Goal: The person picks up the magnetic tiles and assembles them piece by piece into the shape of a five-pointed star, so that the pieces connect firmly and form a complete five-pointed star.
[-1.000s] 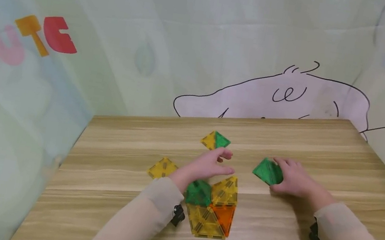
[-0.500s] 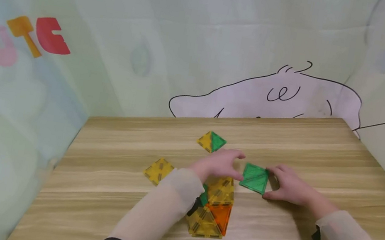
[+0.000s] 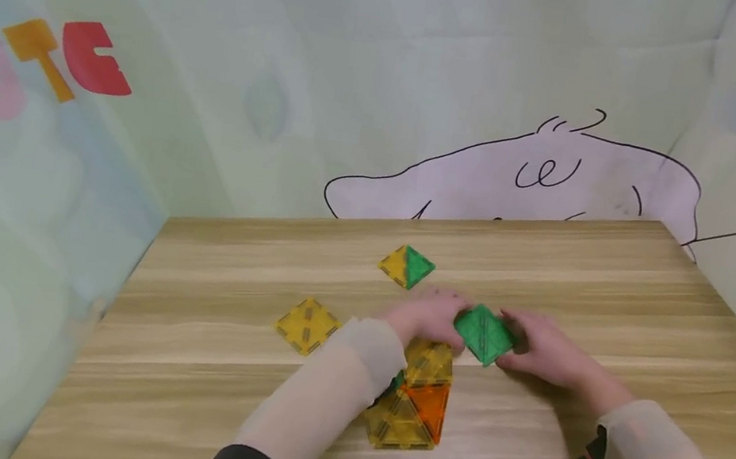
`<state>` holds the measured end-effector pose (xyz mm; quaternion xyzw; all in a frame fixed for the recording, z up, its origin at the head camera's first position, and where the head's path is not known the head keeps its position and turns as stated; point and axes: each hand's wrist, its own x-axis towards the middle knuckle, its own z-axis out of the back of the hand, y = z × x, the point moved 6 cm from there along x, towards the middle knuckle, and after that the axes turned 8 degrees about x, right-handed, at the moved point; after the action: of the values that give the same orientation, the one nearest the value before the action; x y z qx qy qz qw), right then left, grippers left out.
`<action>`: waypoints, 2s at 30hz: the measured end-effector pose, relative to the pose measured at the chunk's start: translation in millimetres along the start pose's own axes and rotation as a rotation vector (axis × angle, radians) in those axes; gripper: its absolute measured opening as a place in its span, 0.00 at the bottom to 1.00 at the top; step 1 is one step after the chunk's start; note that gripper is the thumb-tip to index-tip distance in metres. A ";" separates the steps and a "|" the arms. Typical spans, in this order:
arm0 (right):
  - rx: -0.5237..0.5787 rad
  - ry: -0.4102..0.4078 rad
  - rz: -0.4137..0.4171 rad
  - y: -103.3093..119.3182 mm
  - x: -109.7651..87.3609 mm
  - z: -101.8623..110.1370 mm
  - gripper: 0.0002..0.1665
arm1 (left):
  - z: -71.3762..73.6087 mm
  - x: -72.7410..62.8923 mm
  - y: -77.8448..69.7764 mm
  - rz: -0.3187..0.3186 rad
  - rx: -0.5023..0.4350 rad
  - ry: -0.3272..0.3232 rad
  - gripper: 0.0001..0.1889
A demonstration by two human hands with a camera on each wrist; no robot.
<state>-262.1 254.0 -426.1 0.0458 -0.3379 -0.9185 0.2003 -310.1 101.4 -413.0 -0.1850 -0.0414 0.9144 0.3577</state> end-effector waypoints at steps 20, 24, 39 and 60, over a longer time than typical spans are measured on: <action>-0.042 0.015 -0.034 0.8 0.6 0.4 0.42 | 3.5 -8.9 -8.1 0.078 0.005 0.077 0.39; -0.045 -0.004 -0.012 2.9 2.5 -0.3 0.39 | 4.5 -4.2 -5.9 0.089 0.063 0.110 0.37; 0.052 -0.014 -0.078 2.9 9.3 0.3 0.43 | 9.2 8.1 -5.1 0.042 -0.240 0.043 0.26; 0.937 -0.113 -0.182 10.2 12.6 18.6 0.29 | 42.1 -1.8 -11.1 -0.067 -0.759 -0.086 0.23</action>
<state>-274.3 253.1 -404.6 0.1102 -0.7204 -0.6823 0.0583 -317.3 110.8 -371.1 -0.2643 -0.3979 0.8289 0.2912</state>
